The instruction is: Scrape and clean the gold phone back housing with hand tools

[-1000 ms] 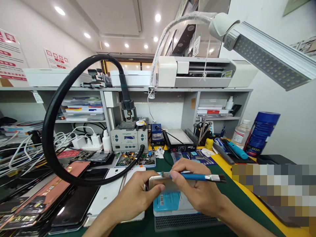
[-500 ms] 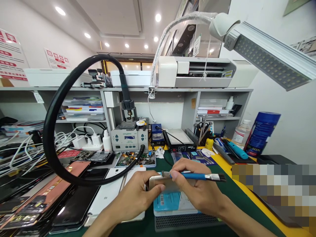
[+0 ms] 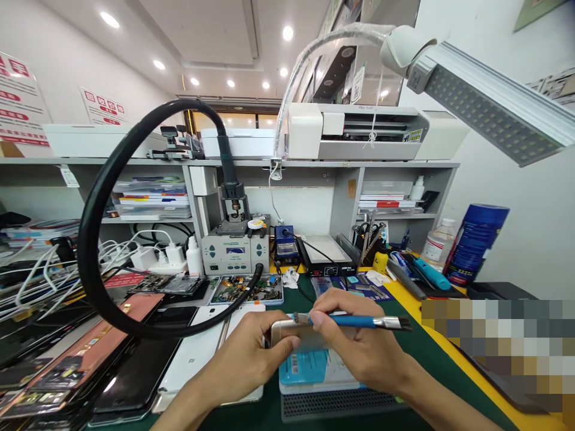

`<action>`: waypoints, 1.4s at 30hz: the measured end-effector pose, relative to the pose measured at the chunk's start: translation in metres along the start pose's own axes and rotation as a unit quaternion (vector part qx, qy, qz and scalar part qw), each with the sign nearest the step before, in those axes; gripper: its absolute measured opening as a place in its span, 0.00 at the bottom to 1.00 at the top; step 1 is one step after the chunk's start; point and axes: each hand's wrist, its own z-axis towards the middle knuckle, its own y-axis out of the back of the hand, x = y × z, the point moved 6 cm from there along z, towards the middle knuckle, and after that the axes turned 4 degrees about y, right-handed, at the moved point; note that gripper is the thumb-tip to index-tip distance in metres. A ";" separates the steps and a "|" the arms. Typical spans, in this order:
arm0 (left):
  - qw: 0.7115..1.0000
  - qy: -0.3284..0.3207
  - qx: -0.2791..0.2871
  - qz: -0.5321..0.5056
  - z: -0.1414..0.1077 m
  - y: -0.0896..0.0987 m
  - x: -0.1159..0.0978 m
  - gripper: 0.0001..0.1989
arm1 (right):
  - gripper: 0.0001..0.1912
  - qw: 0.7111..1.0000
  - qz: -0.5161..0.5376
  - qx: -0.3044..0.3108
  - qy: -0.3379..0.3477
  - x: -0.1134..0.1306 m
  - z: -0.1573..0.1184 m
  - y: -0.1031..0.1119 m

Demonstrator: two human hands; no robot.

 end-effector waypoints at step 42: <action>1.000 0.014 0.007 -0.011 -0.001 -0.001 0.001 0.11 | 0.04 0.998 0.034 0.027 -0.034 -0.003 0.002 -0.004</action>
